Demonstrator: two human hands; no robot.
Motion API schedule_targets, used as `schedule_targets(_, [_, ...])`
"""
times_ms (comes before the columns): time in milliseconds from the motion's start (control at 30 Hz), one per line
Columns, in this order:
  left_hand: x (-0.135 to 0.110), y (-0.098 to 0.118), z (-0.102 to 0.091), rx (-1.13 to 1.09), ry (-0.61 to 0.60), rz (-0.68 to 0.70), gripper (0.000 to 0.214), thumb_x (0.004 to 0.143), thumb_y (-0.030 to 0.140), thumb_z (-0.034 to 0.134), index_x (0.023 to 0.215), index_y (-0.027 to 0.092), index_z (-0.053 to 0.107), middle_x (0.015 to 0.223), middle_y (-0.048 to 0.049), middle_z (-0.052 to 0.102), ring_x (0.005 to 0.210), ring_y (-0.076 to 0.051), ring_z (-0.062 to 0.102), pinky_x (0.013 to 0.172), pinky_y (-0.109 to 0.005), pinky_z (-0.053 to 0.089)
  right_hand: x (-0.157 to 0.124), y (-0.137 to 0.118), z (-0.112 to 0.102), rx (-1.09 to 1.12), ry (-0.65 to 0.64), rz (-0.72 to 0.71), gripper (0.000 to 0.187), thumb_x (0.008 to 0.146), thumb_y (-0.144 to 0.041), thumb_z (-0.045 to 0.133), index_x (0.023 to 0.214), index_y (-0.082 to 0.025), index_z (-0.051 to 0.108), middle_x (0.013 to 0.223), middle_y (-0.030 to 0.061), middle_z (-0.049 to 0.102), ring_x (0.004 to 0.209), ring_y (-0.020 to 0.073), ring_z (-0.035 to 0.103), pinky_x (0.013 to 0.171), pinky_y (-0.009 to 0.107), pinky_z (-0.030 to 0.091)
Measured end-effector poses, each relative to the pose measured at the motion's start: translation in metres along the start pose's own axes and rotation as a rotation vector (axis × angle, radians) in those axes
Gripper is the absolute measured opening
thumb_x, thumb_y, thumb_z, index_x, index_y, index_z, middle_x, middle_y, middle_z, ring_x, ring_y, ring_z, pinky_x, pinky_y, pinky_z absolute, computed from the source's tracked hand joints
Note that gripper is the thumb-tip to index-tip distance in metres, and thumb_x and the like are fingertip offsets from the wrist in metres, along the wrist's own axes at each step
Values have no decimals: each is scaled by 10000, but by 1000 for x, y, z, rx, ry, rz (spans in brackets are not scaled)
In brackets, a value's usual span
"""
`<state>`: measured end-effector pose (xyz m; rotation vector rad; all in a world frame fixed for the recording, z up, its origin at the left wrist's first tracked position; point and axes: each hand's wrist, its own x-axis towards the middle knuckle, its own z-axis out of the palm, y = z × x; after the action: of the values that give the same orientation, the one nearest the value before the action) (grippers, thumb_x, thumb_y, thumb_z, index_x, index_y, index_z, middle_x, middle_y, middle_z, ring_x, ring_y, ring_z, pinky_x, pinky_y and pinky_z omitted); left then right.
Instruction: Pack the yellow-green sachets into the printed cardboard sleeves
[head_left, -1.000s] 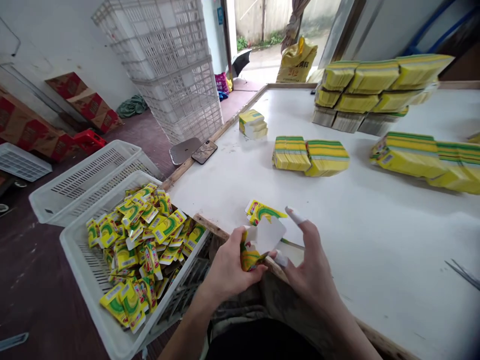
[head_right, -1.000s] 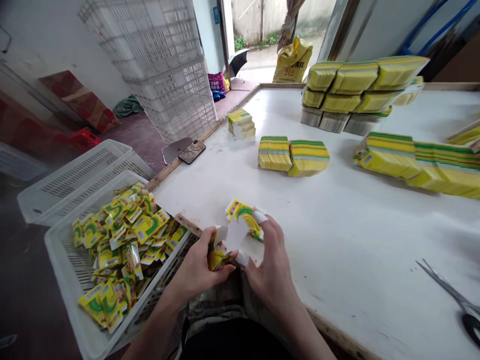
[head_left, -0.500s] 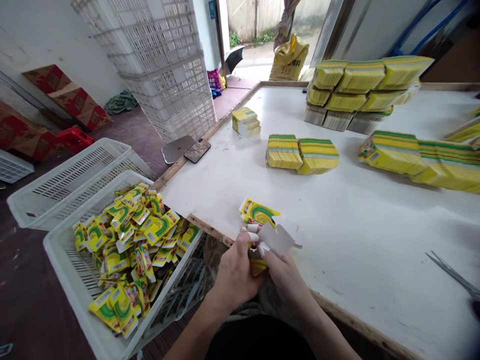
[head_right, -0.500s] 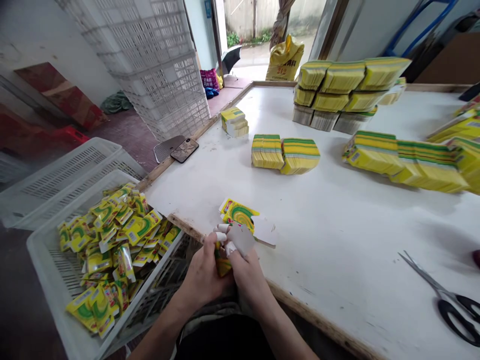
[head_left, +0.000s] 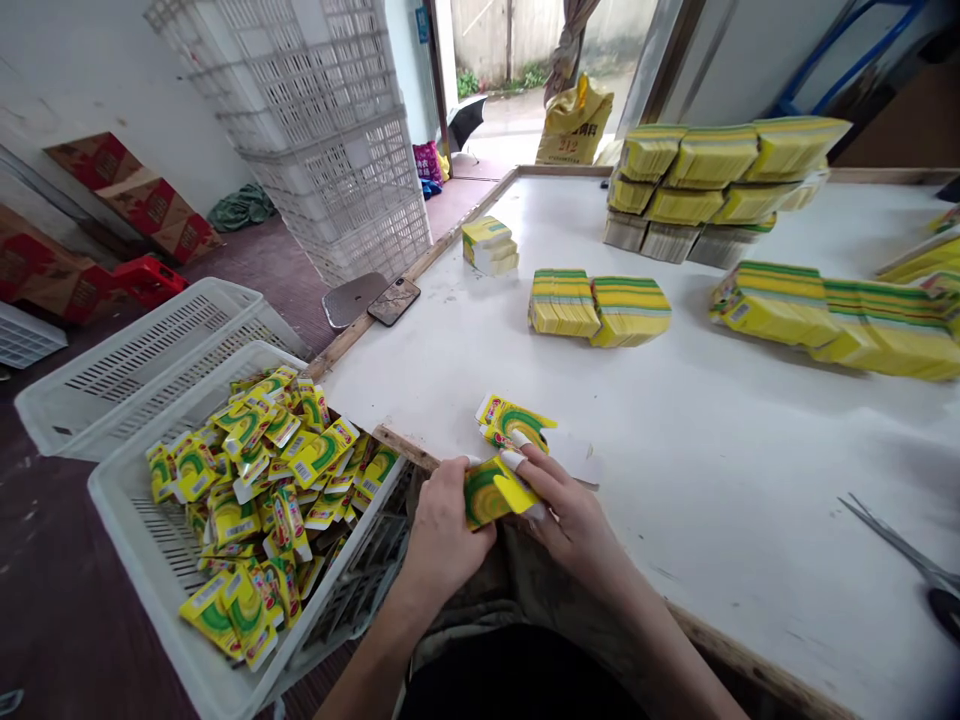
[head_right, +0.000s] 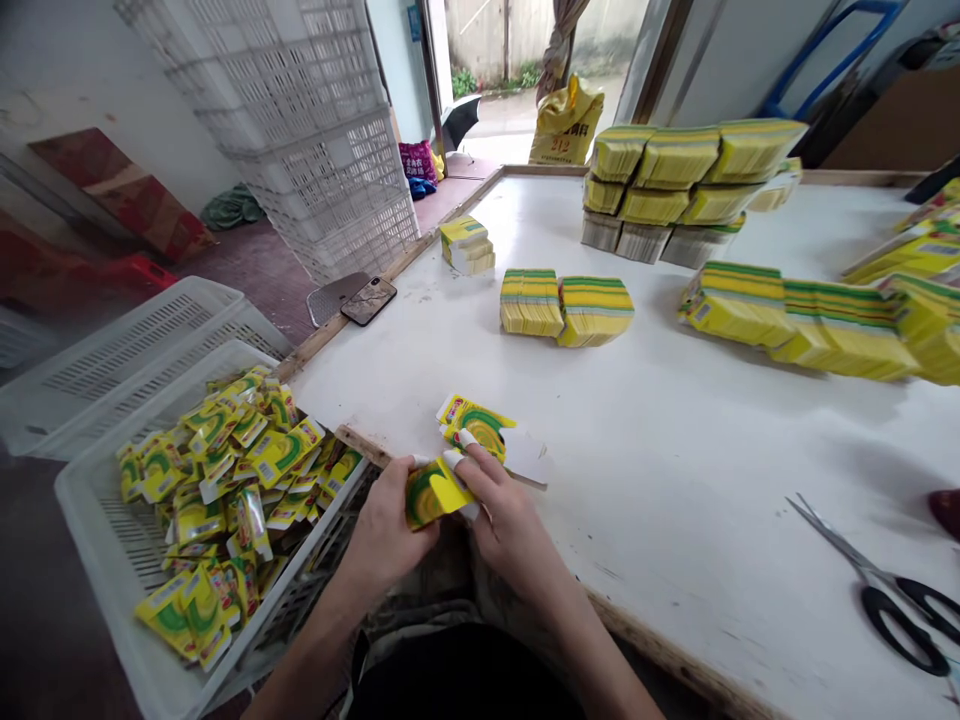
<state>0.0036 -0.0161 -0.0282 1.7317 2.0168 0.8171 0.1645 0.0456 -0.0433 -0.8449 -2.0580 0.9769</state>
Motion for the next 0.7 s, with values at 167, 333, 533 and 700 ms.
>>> schedule_targets(167, [7, 3, -22, 57, -116, 37, 446, 710, 352, 689, 1083, 181, 516, 1013, -110, 648, 949, -302, 613, 836, -454, 486, -1, 3, -13, -77, -219, -19, 293, 925, -194, 465, 1173, -196, 622, 1420, 187, 478, 1265, 294, 522, 969, 435, 496])
schedule_targets(333, [12, 7, -26, 59, -155, 67, 518, 656, 341, 740, 1096, 170, 529, 1005, -106, 666, 934, -287, 631, 814, -418, 505, 7, -8, -36, -84, -372, -14, 326, 864, -101, 496, 1137, -216, 633, 1386, 142, 511, 1312, 271, 467, 1009, 428, 456])
schedule_targets(533, [11, 5, -21, 98, -141, 130, 465, 665, 284, 721, 1072, 173, 524, 1006, -97, 660, 941, -284, 620, 825, -434, 501, 8, -6, -33, -59, -374, 12, 301, 835, -104, 521, 1095, -206, 634, 1352, 156, 495, 1277, 278, 487, 999, 441, 453])
schedule_targets(700, [11, 4, -21, 139, -60, 144, 415, 709, 303, 694, 1059, 175, 511, 991, -101, 644, 941, -286, 608, 825, -442, 499, 2, 1, -13, 31, -186, 32, 280, 811, -103, 518, 1059, -203, 603, 1395, 162, 432, 1286, 293, 467, 1025, 471, 417])
